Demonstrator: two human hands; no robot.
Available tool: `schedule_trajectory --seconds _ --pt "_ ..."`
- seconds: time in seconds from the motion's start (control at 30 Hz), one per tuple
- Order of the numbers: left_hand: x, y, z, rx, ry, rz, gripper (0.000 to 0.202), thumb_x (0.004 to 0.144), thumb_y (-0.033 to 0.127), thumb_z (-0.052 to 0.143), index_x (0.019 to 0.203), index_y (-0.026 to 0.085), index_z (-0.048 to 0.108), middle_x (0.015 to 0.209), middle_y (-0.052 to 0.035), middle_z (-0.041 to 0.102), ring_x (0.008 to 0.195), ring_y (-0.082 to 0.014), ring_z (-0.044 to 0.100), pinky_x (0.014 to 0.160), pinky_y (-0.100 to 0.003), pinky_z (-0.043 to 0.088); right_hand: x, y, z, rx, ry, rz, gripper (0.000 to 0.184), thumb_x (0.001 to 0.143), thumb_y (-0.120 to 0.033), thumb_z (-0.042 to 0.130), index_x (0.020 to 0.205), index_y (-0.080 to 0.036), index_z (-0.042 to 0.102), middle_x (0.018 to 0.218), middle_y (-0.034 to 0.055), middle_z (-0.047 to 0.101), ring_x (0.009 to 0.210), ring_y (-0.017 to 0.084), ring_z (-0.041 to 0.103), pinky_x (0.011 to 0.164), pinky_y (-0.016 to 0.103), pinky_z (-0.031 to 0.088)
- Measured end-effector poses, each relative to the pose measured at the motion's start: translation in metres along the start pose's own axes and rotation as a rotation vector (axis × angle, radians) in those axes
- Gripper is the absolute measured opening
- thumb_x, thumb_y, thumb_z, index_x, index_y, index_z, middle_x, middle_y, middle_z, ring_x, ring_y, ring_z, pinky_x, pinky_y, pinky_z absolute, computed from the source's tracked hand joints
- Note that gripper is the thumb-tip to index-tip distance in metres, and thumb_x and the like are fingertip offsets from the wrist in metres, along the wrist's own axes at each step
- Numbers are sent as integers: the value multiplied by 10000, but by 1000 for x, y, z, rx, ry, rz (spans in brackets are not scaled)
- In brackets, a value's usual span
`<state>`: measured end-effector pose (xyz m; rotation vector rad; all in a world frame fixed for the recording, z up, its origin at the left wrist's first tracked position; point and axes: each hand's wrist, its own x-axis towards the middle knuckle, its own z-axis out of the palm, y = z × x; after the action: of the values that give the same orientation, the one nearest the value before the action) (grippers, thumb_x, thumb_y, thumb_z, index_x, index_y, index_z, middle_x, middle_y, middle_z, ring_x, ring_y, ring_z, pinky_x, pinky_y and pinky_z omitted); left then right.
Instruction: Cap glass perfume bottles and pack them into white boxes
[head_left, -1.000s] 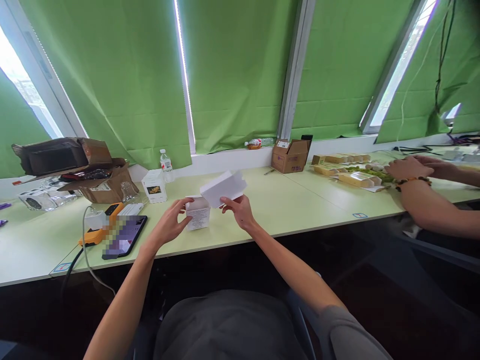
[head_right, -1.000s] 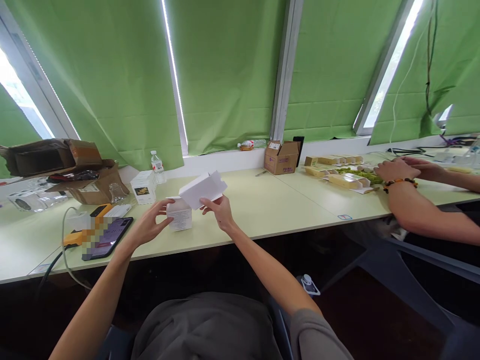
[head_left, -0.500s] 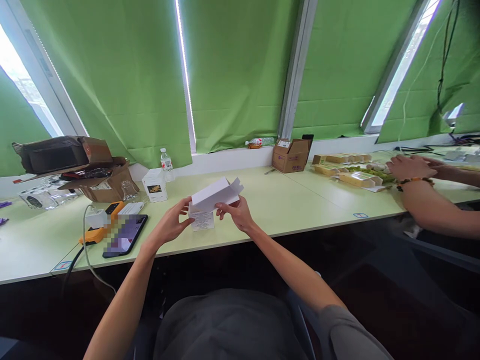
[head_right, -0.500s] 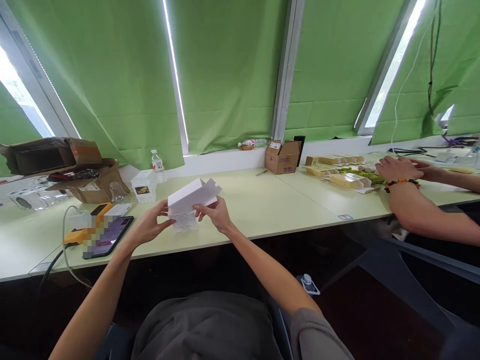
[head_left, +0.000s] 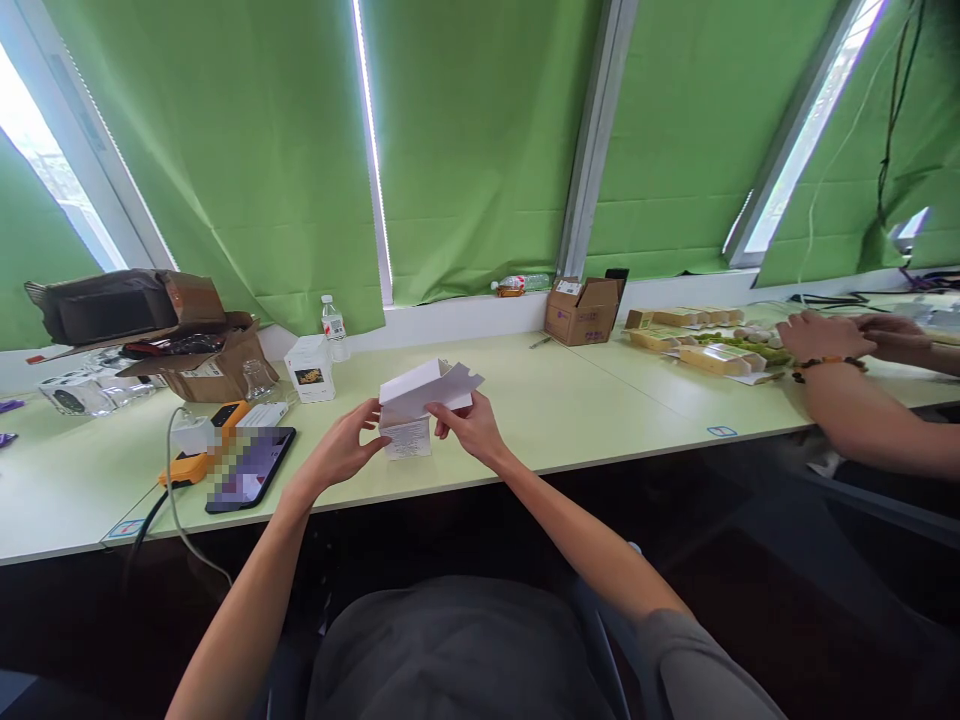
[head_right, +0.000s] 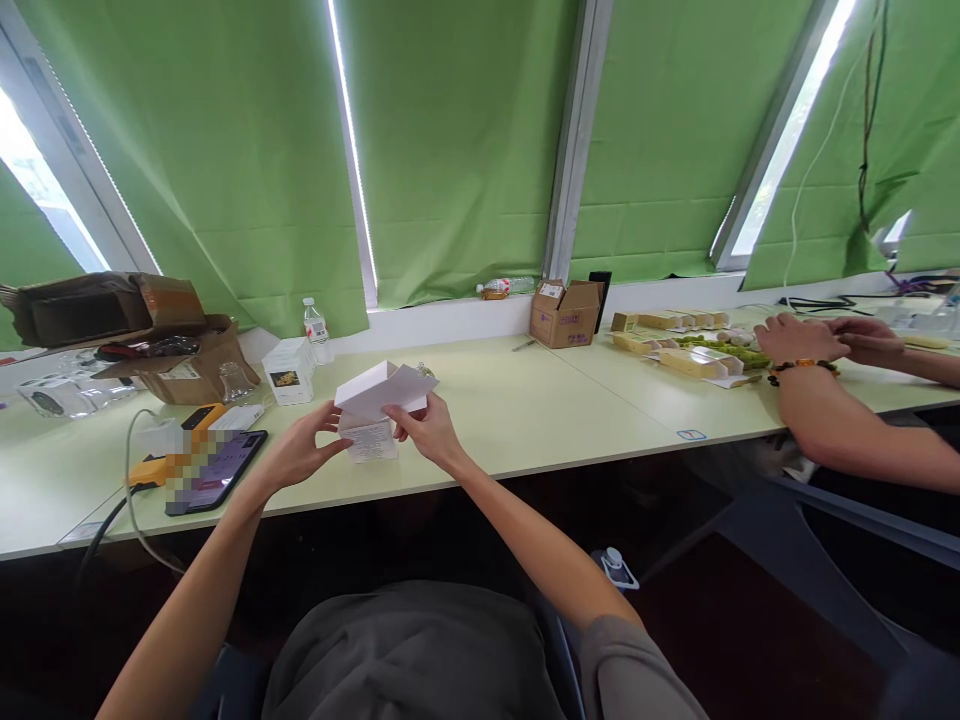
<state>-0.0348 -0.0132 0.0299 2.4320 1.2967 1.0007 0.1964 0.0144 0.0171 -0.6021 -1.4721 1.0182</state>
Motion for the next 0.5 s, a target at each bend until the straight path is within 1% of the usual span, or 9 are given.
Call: schedule_trajectory --seconds 0.17,0.33,0.5 --pt "0 2 -1 8 -3 -7 431 857 298 567 1272 247 461 1172 -59 633 1023 -230 628 895 -411 514 1 2 0 -25 -5 27 431 716 -476 733 936 -137 582 629 27 639 526 166 613 496 305 527" --pt "0 3 -1 -20 -3 -23 453 862 307 565 1294 264 436 1234 -61 601 1027 -228 634 883 -394 508 4 2 -7 -62 -3 14 427 724 -479 726 931 -138 574 676 41 651 541 157 610 499 293 525" --pt "-1 1 -2 -43 16 -61 377 853 337 579 1202 270 453 1239 -45 578 981 -216 648 841 -376 519 6 1 -14 -129 -18 25 444 726 -510 713 923 -139 569 661 41 641 556 165 616 508 294 531"
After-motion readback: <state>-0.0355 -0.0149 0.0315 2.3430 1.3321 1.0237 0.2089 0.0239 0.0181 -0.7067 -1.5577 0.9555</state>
